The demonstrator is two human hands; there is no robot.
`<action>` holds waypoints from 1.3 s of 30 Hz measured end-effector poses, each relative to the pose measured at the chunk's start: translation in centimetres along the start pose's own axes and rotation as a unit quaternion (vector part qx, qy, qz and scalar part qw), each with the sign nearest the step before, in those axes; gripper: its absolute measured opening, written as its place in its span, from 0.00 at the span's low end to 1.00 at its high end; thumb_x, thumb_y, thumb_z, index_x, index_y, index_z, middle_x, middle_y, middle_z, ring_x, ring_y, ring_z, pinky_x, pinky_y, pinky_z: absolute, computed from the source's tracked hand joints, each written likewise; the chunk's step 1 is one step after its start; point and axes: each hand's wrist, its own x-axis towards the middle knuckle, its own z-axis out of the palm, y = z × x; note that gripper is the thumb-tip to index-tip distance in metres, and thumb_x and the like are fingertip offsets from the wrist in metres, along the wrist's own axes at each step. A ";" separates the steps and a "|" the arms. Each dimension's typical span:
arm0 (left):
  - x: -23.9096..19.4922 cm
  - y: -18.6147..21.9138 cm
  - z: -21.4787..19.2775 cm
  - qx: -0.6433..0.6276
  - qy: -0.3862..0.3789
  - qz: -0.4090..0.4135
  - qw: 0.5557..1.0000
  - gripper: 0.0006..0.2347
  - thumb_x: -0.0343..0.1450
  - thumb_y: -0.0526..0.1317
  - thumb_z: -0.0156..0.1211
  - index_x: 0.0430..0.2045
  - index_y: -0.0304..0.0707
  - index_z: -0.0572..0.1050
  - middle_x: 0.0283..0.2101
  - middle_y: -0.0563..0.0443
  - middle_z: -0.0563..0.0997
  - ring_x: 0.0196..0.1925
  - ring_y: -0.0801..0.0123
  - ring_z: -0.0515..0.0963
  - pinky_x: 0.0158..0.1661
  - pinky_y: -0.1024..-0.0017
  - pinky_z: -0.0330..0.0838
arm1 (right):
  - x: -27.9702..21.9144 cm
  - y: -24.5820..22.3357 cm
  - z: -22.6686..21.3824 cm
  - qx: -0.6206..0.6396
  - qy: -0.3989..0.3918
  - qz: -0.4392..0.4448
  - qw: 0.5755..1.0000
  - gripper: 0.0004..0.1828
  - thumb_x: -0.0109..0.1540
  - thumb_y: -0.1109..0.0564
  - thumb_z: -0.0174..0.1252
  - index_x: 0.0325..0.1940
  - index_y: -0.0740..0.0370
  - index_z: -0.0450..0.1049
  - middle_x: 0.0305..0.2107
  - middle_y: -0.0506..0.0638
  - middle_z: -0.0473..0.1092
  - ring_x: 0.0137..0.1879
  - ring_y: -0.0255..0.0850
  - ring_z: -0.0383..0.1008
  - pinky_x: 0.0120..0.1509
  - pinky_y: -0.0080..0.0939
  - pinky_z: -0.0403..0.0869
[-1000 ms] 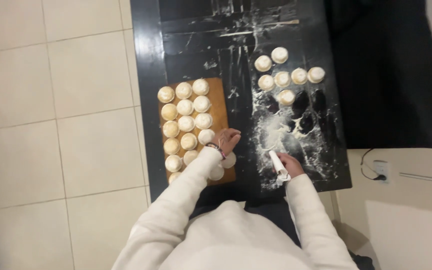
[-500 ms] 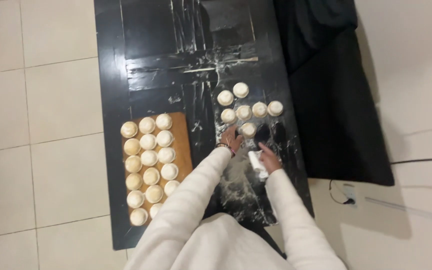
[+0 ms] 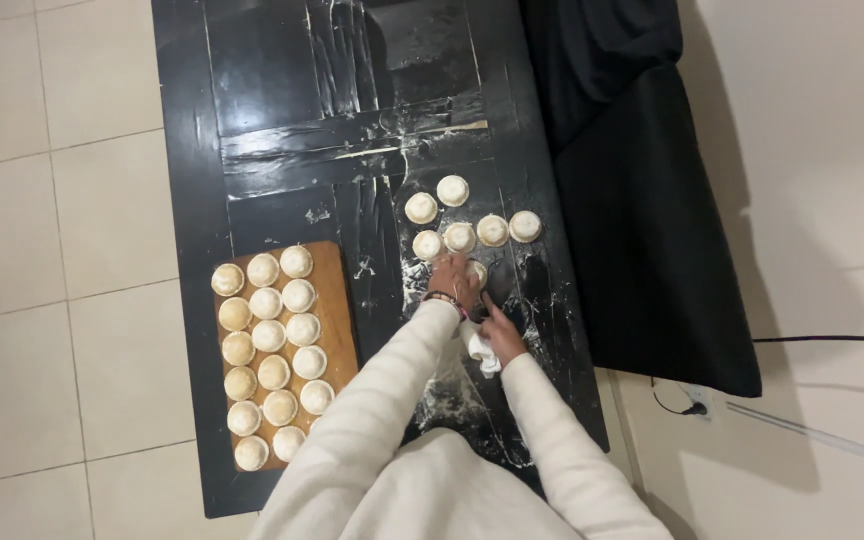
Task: Placing round food items into paper liners and arranging them on a wooden board.
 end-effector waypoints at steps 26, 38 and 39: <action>-2.7 -1.0 1.4 -0.181 -0.003 -0.091 0.979 0.29 0.56 0.50 0.79 0.44 0.34 0.72 0.41 0.36 0.82 0.44 0.48 0.83 0.45 0.60 0.77 | -0.6 2.5 -2.4 0.054 -0.024 -0.009 0.998 0.43 0.59 0.69 0.47 0.80 0.53 0.58 0.54 0.52 0.71 0.41 0.35 0.69 0.44 0.32 0.69; -8.9 -8.5 2.9 -0.635 -0.157 -0.227 0.722 0.15 0.67 0.41 0.70 0.46 0.39 0.79 0.43 0.50 0.85 0.45 0.62 0.84 0.44 0.61 0.81 | -8.4 -2.7 -0.7 0.053 -0.090 0.026 0.994 0.25 0.67 0.58 0.56 0.69 0.66 0.67 0.51 0.55 0.75 0.48 0.39 0.78 0.51 0.38 0.76; -10.0 -9.2 2.8 -0.704 -0.151 -0.230 0.655 0.15 0.68 0.38 0.69 0.47 0.39 0.77 0.46 0.49 0.84 0.48 0.62 0.84 0.48 0.61 0.81 | -9.3 -3.4 -0.2 0.059 -0.133 0.045 0.988 0.24 0.66 0.58 0.56 0.67 0.67 0.68 0.50 0.54 0.76 0.49 0.39 0.79 0.52 0.38 0.77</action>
